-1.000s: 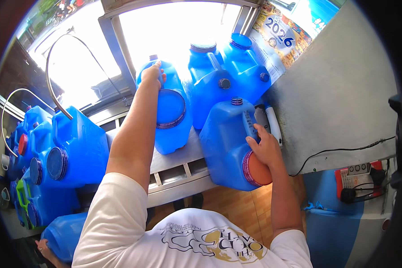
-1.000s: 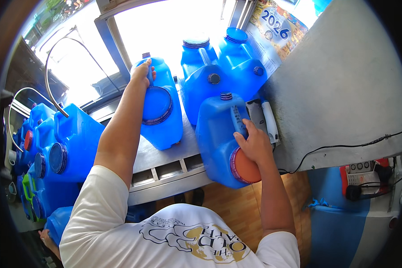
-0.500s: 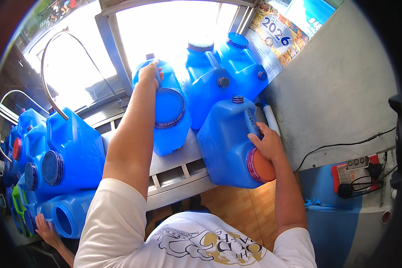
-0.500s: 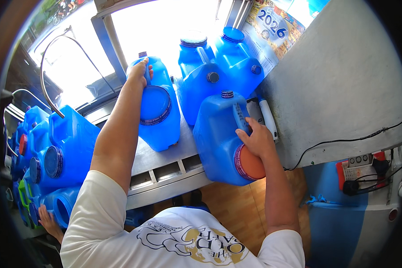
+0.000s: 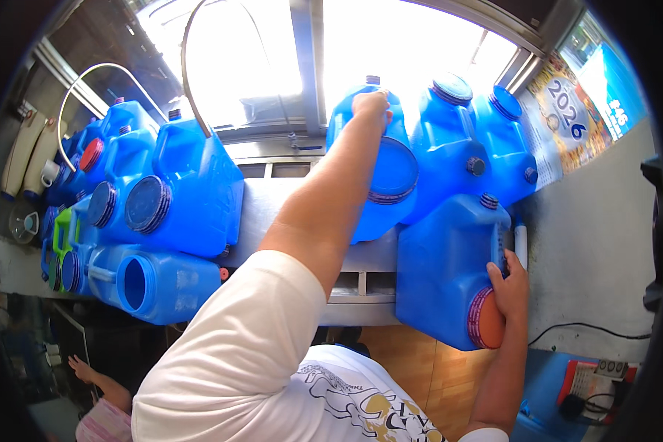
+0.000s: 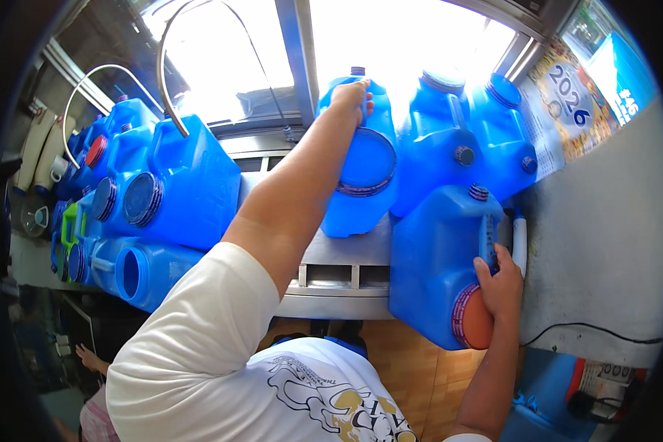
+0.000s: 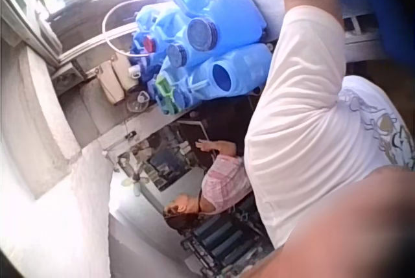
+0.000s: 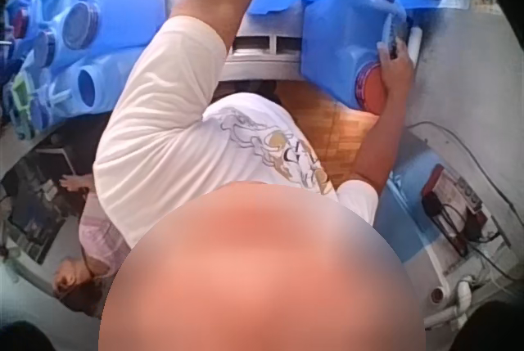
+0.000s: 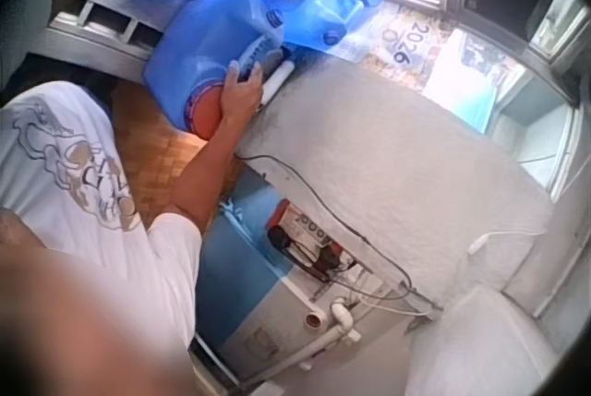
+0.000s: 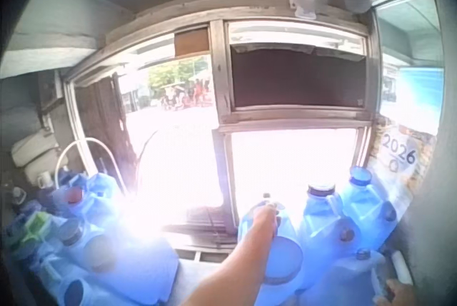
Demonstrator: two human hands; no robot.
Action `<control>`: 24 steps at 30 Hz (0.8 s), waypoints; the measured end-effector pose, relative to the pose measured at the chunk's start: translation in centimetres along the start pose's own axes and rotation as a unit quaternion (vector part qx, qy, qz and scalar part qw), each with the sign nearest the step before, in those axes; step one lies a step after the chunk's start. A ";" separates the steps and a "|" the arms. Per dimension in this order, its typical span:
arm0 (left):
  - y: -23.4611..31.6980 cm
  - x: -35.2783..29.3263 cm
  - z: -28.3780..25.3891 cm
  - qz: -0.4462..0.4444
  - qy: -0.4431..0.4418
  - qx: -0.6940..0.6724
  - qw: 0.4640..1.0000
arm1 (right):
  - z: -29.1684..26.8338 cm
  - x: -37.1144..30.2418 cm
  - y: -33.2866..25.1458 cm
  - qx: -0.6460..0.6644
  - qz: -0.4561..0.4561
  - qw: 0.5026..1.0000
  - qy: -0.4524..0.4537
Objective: The person fills several blue plastic jugs with water from a tap, then seals each with a cap and applies a purple seal using a handheld applicator. The person moves the jugs on a metal counter and exits the vehicle at the end.
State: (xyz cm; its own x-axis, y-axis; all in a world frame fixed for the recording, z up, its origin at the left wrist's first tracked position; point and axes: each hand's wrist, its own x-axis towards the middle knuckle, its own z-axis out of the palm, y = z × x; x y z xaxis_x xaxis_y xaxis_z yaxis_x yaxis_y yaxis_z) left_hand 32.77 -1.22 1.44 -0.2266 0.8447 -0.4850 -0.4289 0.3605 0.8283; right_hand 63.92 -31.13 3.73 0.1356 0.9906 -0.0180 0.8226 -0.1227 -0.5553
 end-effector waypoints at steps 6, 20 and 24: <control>0.6 -0.2 0.0 -0.004 0.018 0.002 1.000 | 0.2 0.3 0.5 -0.001 -0.014 1.000 0.007; -1.4 -13.2 -0.8 0.413 0.065 0.544 0.728 | 0.1 0.5 3.4 -0.031 -0.053 0.998 0.023; -7.1 -18.7 -3.5 0.425 0.061 0.692 0.581 | 1.2 2.1 5.2 0.030 -0.077 0.996 0.017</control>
State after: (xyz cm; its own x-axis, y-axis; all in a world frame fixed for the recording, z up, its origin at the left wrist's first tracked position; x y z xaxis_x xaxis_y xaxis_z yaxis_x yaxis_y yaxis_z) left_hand 37.02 -20.94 3.62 0.0606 0.9461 0.3181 0.9771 -0.1214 0.1748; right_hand 67.82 -29.63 -0.19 0.0296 0.9947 0.0980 0.8008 0.0350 -0.5979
